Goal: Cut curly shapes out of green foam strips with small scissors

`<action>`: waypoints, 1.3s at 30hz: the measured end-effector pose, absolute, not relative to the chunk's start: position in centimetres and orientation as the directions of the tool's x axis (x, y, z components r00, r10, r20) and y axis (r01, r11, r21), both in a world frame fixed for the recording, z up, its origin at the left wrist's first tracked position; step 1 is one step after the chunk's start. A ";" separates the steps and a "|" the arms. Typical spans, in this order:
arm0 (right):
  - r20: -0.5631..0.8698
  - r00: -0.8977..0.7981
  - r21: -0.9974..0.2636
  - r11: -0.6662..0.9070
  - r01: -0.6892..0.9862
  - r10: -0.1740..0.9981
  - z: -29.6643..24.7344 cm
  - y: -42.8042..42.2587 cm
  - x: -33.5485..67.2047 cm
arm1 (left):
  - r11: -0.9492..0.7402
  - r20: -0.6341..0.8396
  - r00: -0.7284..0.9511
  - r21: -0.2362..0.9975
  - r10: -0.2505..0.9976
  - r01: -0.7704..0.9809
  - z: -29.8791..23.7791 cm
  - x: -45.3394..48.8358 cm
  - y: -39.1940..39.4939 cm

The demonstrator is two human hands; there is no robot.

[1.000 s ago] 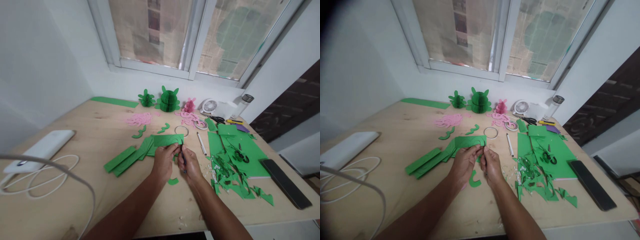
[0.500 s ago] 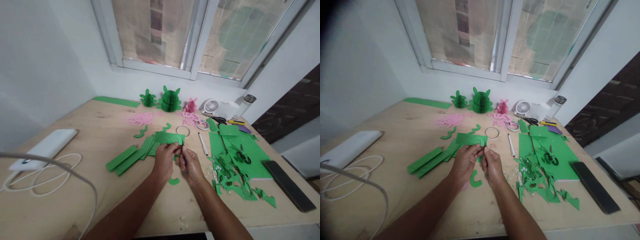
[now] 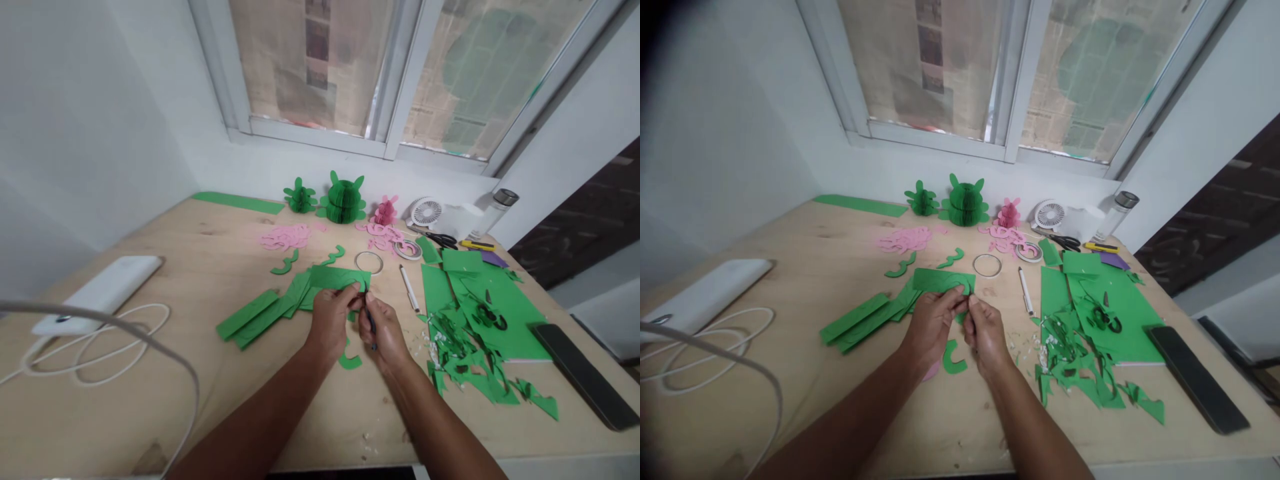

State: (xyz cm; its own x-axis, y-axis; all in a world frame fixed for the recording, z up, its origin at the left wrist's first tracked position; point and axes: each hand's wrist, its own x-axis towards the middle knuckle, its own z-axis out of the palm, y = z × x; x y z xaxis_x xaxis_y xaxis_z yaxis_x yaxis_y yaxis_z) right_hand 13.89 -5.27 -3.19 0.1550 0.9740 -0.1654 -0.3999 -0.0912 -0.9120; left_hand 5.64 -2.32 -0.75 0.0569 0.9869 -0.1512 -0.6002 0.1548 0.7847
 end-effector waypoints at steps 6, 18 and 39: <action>-0.156 0.173 -0.908 -0.072 -0.412 0.973 -3.0 -5.3 13.9 | 0.149 -0.142 0.057 0.803 0.988 -0.577 -1.0 5.7 -2.2; -0.161 0.156 -0.915 -0.088 -0.393 0.975 -3.0 -5.3 13.9 | 0.181 -0.174 0.068 0.799 0.982 -0.573 -0.3 5.6 -2.2; -0.171 0.139 -0.907 -0.101 -0.408 0.975 -3.4 -5.2 13.9 | 0.168 -0.163 0.057 0.825 0.985 -0.540 -0.4 5.3 -2.1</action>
